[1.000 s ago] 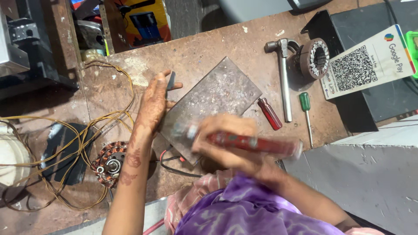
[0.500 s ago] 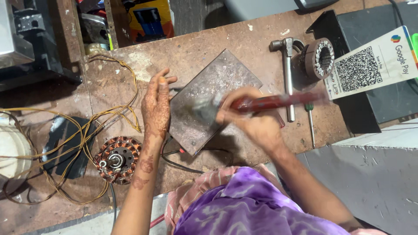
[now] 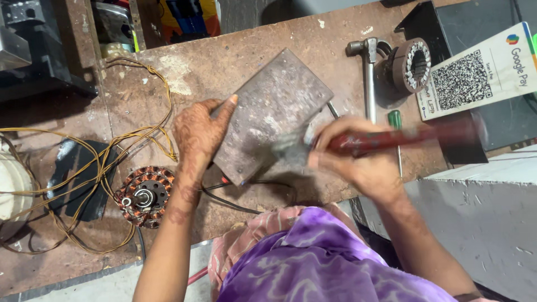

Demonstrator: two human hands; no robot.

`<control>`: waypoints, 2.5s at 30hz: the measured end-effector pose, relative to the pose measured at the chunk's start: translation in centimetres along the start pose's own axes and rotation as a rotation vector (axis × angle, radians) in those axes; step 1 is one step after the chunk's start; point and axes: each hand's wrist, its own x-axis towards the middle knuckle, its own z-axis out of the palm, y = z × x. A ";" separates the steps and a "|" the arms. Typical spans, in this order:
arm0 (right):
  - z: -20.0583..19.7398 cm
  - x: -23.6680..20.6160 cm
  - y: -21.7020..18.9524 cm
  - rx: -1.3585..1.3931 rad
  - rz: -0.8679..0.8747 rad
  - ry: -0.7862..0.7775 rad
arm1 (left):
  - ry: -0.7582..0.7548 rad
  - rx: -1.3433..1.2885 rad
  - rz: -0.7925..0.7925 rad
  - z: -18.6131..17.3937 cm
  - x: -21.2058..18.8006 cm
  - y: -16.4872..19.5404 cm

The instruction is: The person opens the lid of a black metal enclosure on the workbench, then uses a paintbrush to brush dust off a blue electronic inverter unit, turning it as they work. They use a screwdriver on the unit's panel, handle small wires and components, and finally pick up pliers to work on a small part.

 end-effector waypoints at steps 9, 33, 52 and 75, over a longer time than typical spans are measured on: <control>-2.0 2.0 6.1 -0.622 -0.181 0.409 | -0.126 -0.069 -0.064 -1.9 4.3 -2.2; 6.6 -1.0 5.5 0.099 -0.056 0.205 | -0.284 -0.504 -0.233 -2.8 7.8 -2.7; 6.7 -0.9 4.2 0.252 -0.017 -0.313 | -0.312 -0.459 -0.273 -2.9 9.0 -3.1; 6.1 -2.5 5.2 0.138 0.032 -0.410 | -0.350 0.106 0.184 -2.5 6.4 3.2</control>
